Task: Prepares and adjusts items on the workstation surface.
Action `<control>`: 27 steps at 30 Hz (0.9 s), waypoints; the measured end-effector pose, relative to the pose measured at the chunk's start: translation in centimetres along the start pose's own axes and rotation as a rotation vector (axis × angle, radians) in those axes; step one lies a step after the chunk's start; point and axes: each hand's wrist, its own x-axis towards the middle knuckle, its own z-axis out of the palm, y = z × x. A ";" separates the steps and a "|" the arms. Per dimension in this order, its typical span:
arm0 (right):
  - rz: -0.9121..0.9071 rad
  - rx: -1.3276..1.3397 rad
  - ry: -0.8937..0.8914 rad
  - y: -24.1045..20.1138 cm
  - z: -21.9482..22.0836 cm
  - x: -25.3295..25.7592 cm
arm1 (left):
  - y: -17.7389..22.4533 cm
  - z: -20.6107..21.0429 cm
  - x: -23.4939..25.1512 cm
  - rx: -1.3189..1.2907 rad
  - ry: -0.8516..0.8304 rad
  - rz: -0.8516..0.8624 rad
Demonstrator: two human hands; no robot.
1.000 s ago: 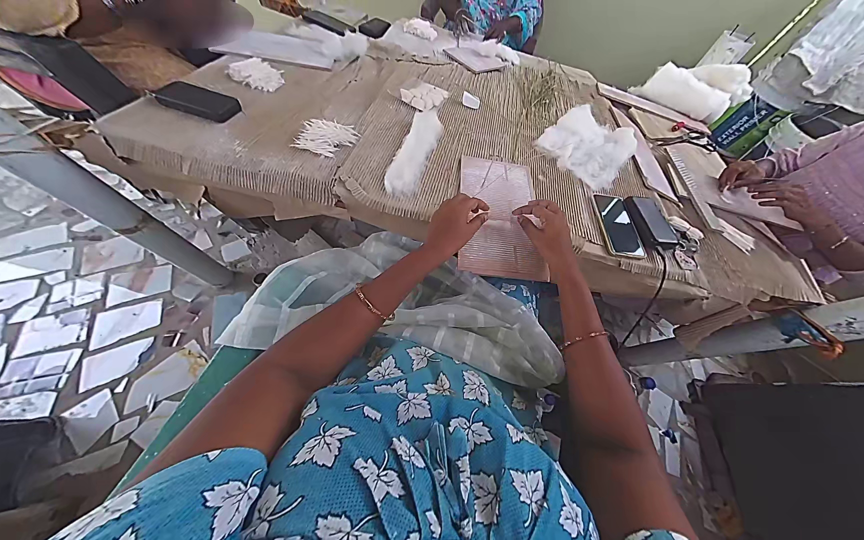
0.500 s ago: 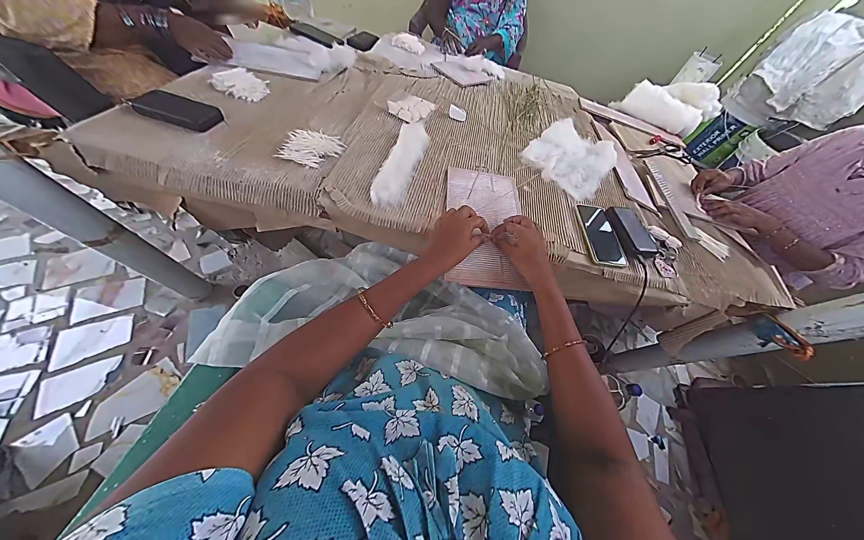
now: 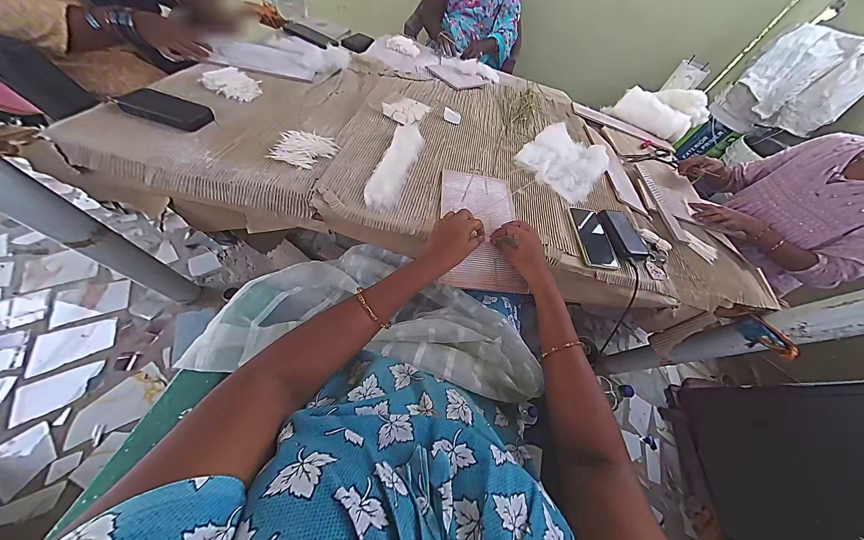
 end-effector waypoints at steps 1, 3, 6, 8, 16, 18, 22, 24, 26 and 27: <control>0.005 0.013 -0.006 0.0 -0.1 0.0 | -0.1 0.0 0.0 -0.006 0.005 0.004; 0.015 0.025 -0.013 0.1 -0.1 0.0 | -0.1 0.1 -0.1 -0.006 0.004 0.008; 0.026 0.031 -0.022 0.1 -0.2 -0.1 | 0.1 0.1 -0.1 -0.011 -0.009 0.014; 0.016 0.031 -0.017 0.1 -0.3 -0.2 | 0.2 0.2 0.0 -0.004 -0.017 0.016; 0.041 0.022 -0.026 0.0 -0.3 -0.1 | 0.7 0.1 0.3 0.010 -0.043 -0.028; 0.039 0.020 -0.029 0.0 -0.3 -0.2 | 0.6 0.2 0.2 0.003 -0.042 -0.032; 0.051 0.026 -0.040 -0.2 -0.6 -0.4 | 0.4 0.4 0.3 0.005 -0.027 -0.020; 0.067 0.032 -0.048 -0.4 -0.8 -0.4 | 0.5 0.3 0.3 0.002 -0.036 -0.026; 0.094 0.037 -0.068 -0.2 -1.0 -0.2 | 0.6 0.1 0.3 -0.006 -0.042 -0.028; 0.099 0.034 -0.081 0.1 -1.0 0.1 | 0.5 0.1 0.3 -0.010 -0.042 -0.027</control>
